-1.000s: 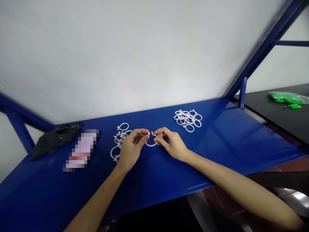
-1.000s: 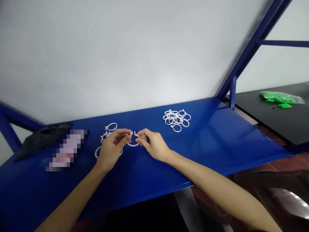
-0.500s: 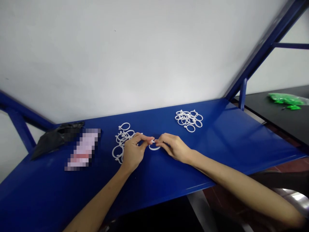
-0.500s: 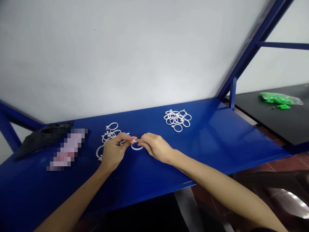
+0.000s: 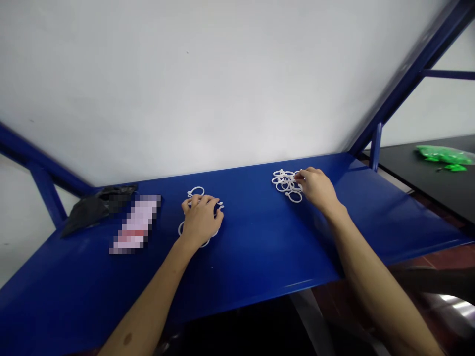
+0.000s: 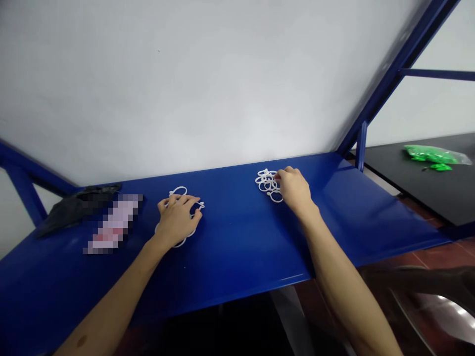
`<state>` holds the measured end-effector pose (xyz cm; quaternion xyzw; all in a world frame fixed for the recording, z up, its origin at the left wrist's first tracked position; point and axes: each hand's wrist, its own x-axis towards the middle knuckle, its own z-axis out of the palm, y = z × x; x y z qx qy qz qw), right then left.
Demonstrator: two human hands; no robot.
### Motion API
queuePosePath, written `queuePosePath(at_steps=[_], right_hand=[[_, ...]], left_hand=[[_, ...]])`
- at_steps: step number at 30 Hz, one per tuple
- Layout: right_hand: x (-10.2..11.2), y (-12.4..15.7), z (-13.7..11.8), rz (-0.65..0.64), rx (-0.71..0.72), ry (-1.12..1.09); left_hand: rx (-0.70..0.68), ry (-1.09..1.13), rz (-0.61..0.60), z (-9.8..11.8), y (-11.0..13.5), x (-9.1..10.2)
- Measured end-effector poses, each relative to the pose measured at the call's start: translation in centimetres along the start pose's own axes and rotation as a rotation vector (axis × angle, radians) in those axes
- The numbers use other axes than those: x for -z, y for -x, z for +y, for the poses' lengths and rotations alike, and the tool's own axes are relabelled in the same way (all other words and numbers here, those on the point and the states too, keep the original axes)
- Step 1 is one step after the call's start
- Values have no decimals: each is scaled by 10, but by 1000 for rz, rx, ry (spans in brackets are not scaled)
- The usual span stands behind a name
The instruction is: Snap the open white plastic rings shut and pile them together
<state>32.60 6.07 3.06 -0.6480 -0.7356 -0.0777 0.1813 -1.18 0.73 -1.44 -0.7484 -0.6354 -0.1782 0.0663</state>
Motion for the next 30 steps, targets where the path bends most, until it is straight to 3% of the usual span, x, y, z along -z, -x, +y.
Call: queuePosePath(at_steps=[6,11,14,18,23,26,30], right_hand=[[-13,-4,16,-88,-21,-19],[-12,-2,4,124,134,-78],[-13,6,-17,199,273,-252],[-17,28,-60,6,414,-587],[-23,56,-104,-219,378,-905],[-25,60,-113,-225,329,-1008],[-25,56,-113,-140,269,-1003]], left_hand=[[1,105,35,-2,-2,1],[-23,241,213,1,-3,6],[8,272,288,6,-4,13],[8,278,330,17,-1,21],[-81,310,358,33,7,22],[-144,345,321,39,12,17],[-150,428,233,42,14,16]])
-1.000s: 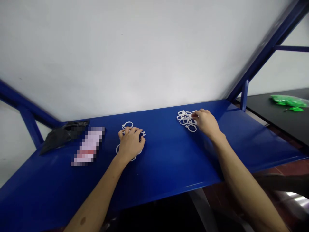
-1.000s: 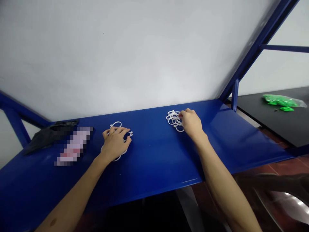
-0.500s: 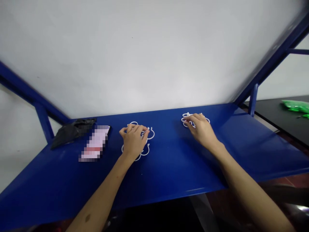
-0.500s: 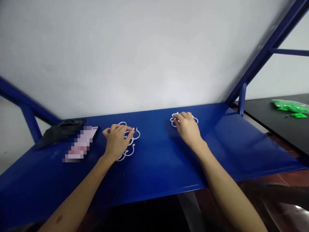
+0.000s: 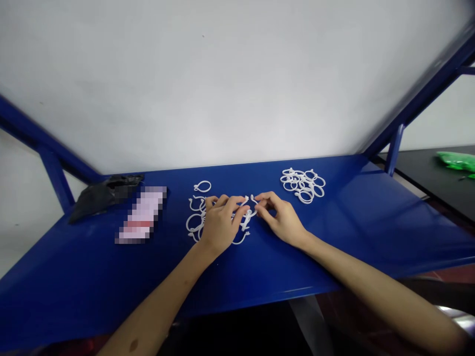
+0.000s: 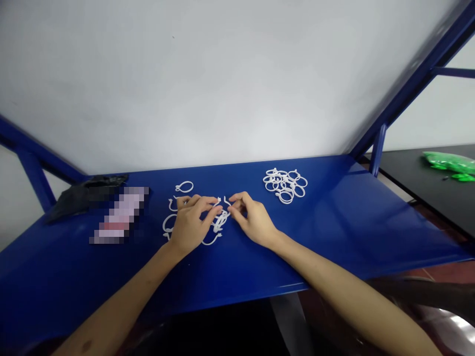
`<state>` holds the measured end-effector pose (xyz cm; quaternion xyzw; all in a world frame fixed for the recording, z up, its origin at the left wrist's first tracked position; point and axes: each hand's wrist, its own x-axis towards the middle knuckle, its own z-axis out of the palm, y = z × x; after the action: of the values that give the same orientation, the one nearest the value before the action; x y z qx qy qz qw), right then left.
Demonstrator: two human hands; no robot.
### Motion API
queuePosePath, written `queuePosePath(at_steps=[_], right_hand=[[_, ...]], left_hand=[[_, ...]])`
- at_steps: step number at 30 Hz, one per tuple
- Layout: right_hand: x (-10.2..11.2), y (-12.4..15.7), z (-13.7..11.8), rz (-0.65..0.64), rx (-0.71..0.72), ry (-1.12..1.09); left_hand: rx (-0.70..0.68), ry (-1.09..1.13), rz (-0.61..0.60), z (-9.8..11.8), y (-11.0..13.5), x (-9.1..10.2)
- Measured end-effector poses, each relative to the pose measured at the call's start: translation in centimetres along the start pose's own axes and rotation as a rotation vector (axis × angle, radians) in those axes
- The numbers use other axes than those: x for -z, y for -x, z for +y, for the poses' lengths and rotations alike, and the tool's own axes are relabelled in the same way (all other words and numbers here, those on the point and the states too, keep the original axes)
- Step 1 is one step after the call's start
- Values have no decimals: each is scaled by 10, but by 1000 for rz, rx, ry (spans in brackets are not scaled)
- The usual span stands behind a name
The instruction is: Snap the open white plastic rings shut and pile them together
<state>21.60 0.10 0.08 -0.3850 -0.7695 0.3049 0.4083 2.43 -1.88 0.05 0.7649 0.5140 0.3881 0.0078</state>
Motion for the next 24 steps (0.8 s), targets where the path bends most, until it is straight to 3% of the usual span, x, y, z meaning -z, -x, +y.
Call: queuePosePath(at_steps=[6,18,24], right_hand=[[1,-1,1,60,98,101],[2,6,11,-101,251,165],[5,-5,11,72,155,178]], left_hand=[[70,145,-71,5,-1,-2],[-31,109,-65,2,8,-9],[28,2,-119,5,2,-10]])
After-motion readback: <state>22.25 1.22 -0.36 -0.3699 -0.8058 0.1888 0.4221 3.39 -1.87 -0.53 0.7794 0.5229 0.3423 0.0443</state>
